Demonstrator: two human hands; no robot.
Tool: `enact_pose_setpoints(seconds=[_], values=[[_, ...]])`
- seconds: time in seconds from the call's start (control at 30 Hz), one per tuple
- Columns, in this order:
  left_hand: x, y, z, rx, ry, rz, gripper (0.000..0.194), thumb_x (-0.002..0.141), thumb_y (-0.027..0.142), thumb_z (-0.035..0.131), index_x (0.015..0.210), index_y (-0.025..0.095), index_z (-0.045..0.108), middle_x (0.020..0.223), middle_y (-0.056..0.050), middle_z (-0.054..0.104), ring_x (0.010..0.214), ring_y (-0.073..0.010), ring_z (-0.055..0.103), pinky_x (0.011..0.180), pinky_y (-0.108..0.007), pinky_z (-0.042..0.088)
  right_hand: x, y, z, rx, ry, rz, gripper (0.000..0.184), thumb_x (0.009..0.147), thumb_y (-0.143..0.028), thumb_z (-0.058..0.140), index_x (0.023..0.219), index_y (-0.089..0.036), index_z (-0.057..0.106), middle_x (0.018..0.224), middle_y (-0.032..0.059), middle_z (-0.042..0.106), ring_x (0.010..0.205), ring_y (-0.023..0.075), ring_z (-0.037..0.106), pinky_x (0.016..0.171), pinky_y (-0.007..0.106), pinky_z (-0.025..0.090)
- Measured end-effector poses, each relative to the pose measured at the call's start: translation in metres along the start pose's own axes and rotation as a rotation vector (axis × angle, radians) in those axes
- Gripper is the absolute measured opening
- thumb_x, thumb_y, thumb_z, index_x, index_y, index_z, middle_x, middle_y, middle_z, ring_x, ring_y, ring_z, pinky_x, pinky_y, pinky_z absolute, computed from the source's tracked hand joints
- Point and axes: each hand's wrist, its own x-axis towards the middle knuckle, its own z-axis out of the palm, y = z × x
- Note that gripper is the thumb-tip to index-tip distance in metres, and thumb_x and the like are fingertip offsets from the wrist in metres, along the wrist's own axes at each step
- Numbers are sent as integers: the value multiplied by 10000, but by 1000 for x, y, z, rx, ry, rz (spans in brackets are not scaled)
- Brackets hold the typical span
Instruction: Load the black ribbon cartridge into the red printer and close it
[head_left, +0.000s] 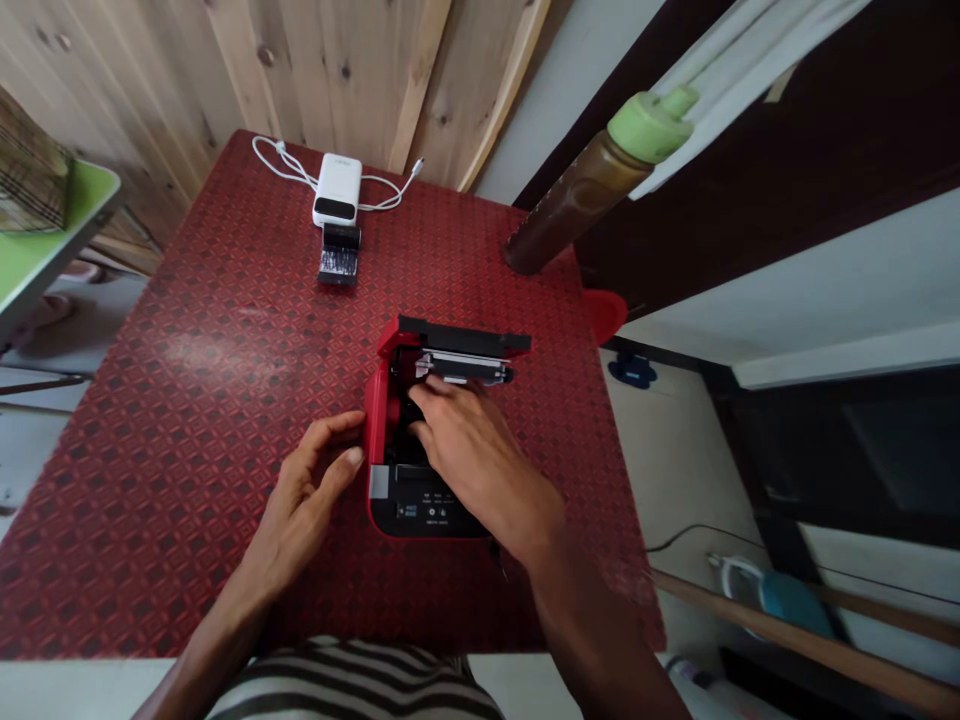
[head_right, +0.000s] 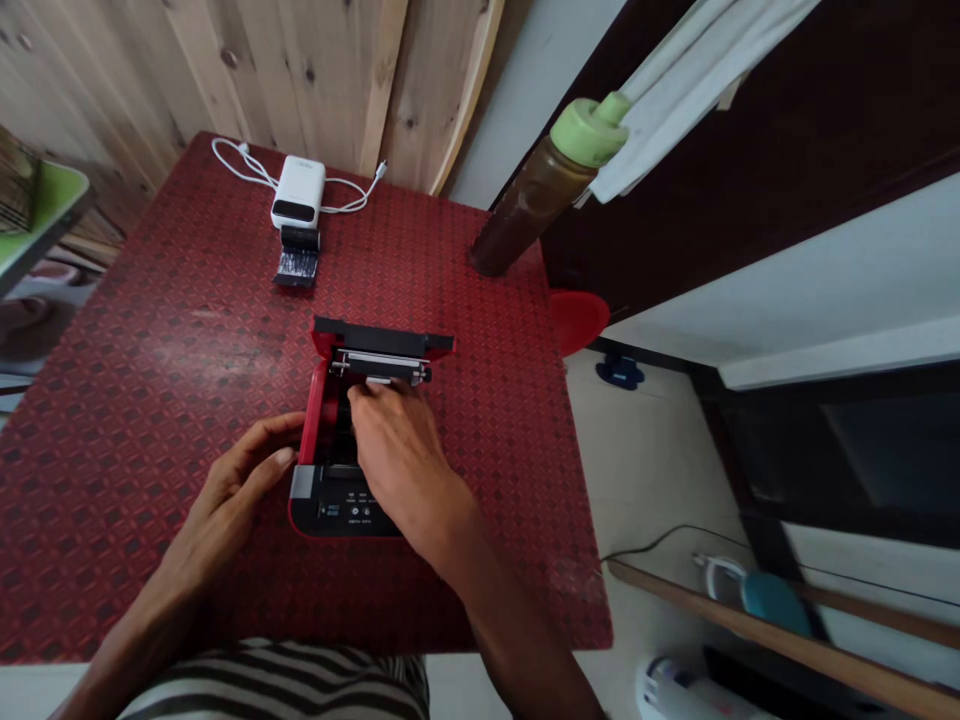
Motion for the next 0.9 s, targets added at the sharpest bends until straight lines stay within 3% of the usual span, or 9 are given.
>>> enact_pose_setpoints(seconds=[0.13, 0.2, 0.37, 0.47, 0.57, 0.7, 0.8, 0.9], values=[[1, -1, -1, 16, 7, 7, 530, 1034, 602, 728, 1399, 219, 759, 1462, -143, 793, 1380, -377, 732, 1215, -560, 541, -19, 13, 0, 190, 144, -109, 533, 1046, 59, 523, 1432, -215, 768, 1440, 112, 820, 1344, 254, 778, 1215, 477, 623], [2, 0, -1, 37, 7, 7, 531, 1034, 608, 725, 1399, 224, 759, 1463, -140, 793, 1382, -375, 734, 1221, -560, 544, -32, 21, -6, 278, 195, -199, 576, 1063, 59, 498, 1454, -263, 771, 1426, 71, 832, 1340, 225, 780, 1205, 470, 644], [2, 3, 0, 62, 13, -13, 550, 1021, 634, 733, 1399, 234, 755, 1459, -133, 801, 1374, -390, 742, 1206, -560, 563, -42, 32, -16, 321, 188, -347, 320, 1077, -29, 655, 1227, -229, 856, 1260, 62, 878, 1220, 241, 797, 1121, 471, 684], [1, 2, -1, 46, 39, -32, 535, 1014, 627, 751, 1378, 234, 763, 1454, -124, 805, 1396, -400, 730, 1217, -558, 554, -37, 32, -14, 310, 176, -360, 250, 1067, -28, 690, 1022, -209, 855, 1112, 61, 877, 1077, 235, 790, 1032, 445, 690], [2, 5, -2, 1, 79, -20, 538, 1034, 625, 753, 1395, 226, 761, 1471, -130, 794, 1433, -404, 707, 1263, -575, 506, -41, 30, -13, 343, 234, -322, 238, 1088, -49, 682, 960, -197, 817, 1048, 60, 839, 1000, 225, 756, 940, 407, 677], [15, 27, 2, 8, 155, 181, 492, 1088, 596, 720, 1473, 293, 762, 1550, -89, 748, 1483, -360, 666, 1264, -523, 502, -61, 26, -10, 337, 369, -269, 248, 1100, -24, 634, 1035, -198, 798, 1047, 62, 790, 972, 221, 703, 877, 383, 648], [35, 51, 12, 57, 137, 368, 505, 1120, 552, 695, 1571, 325, 705, 1615, -64, 705, 1529, -325, 623, 1246, -469, 509, -76, 20, -2, 296, 462, -245, 291, 1098, 5, 595, 1125, -195, 805, 1026, 61, 791, 948, 217, 706, 875, 376, 652], [50, 66, 22, 63, 95, 420, 433, 1137, 592, 647, 1422, 294, 778, 1476, -63, 768, 1414, -313, 681, 1173, -441, 541, -85, 13, 9, 242, 542, -219, 298, 1099, 5, 589, 1161, -185, 809, 1034, 78, 821, 935, 215, 736, 887, 377, 669]])
